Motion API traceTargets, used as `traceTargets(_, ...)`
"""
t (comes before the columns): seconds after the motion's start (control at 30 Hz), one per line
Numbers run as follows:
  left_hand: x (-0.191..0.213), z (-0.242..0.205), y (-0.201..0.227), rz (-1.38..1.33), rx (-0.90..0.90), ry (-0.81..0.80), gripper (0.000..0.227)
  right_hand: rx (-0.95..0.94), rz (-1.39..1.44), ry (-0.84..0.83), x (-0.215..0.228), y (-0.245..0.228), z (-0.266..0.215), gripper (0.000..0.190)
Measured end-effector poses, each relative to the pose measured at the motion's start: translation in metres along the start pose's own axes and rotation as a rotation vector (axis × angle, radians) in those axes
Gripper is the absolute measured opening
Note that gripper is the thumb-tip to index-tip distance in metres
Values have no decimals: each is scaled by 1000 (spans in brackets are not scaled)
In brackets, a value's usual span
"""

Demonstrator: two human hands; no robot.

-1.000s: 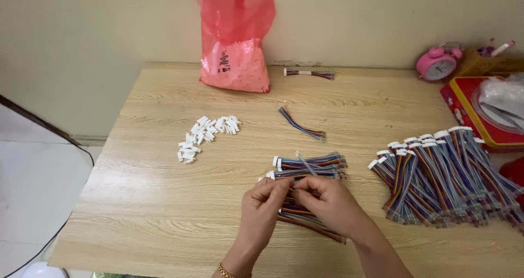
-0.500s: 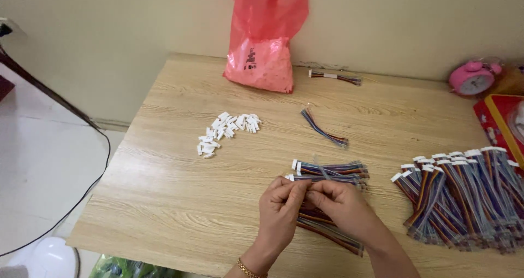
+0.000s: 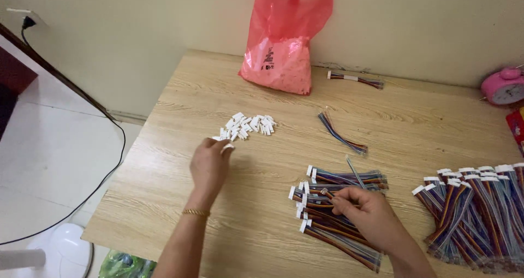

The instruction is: The person assembles electronic components by inserting white plastic connectors onto the ends of multi-colored ribbon cables. They pick up a cable, align the connector, and press it into place before setting the finished assembly down on the table.

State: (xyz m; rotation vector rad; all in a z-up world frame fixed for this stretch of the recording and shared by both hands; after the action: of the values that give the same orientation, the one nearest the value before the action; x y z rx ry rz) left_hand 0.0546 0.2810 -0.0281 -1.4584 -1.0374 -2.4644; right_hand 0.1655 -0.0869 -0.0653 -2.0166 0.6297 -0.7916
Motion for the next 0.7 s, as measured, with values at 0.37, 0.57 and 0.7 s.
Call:
traceTargets(0.37, -25, 11, -18, 217, -113, 20, 12, 83, 8, -12, -5, -8, 0, 21)
traceTargets(0.57, -7, -6, 42, -90, -8, -104, 15, 73, 117, -9, -3, -8, -5, 19)
traceTargets(0.7, -35, -49, 87, -735, 80, -329, 13, 139, 127, -41, -8, -20, -12, 20)
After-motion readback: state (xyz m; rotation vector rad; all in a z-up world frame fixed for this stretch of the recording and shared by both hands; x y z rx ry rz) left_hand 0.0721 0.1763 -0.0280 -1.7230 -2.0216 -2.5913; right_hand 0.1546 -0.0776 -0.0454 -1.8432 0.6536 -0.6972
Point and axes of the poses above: each hand's wrist, its own z-axis towards the middle knuckle, its own x-axis out of the back of the hand, y = z × x, the point moved 8 cm from there along z, towards the middle knuckle, and after that the axes turned 2 degrees about -x, right-handed, at the moved point
